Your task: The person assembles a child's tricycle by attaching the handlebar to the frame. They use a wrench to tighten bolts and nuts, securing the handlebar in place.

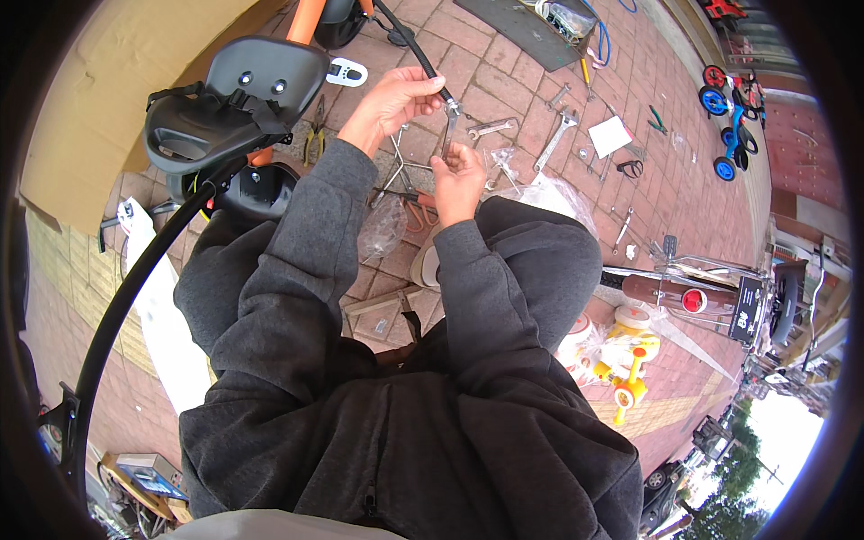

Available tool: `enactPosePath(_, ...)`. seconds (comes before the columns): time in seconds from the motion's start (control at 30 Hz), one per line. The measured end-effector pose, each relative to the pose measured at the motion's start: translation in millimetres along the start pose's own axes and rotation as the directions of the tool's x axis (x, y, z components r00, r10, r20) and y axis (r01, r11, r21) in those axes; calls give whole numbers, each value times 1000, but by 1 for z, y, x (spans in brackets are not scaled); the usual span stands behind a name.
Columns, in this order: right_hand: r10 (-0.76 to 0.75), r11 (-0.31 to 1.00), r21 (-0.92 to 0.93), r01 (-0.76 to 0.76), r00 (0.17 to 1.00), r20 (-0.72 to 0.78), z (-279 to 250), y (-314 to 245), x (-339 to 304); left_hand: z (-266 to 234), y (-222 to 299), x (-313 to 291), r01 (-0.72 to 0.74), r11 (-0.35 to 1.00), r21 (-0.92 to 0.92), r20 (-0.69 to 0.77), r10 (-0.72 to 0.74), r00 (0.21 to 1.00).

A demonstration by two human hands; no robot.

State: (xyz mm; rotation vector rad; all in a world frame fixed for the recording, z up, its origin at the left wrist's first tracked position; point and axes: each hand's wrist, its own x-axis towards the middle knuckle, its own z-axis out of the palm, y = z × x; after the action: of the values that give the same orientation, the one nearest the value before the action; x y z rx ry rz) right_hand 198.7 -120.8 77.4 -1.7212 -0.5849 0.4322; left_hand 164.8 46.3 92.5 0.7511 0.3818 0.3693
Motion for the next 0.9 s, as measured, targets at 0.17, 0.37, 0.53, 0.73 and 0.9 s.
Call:
enactPosePath(0.17,-397,637,-618,461,883,251,-41,-19,63,-4,0,-5,-3,1000,22,4,3,1000)
enactPosePath(0.37,-154,396,-612,684,707,690,-38,-26,97,-11,6,-19,54,997,56,-53,-51,997)
enactPosePath(0.53,225,826,-553,104,839,495,-36,-25,100,-21,9,-45,77,990,118,-140,-60,988)
enactPosePath(0.73,414,791,28,-612,568,712,39,-53,105,-27,11,-83,74,973,217,-198,-30,980)
enactPosePath(0.9,344,787,-2,-617,436,832,85,-64,84,-21,6,-118,-113,983,146,-410,164,897)
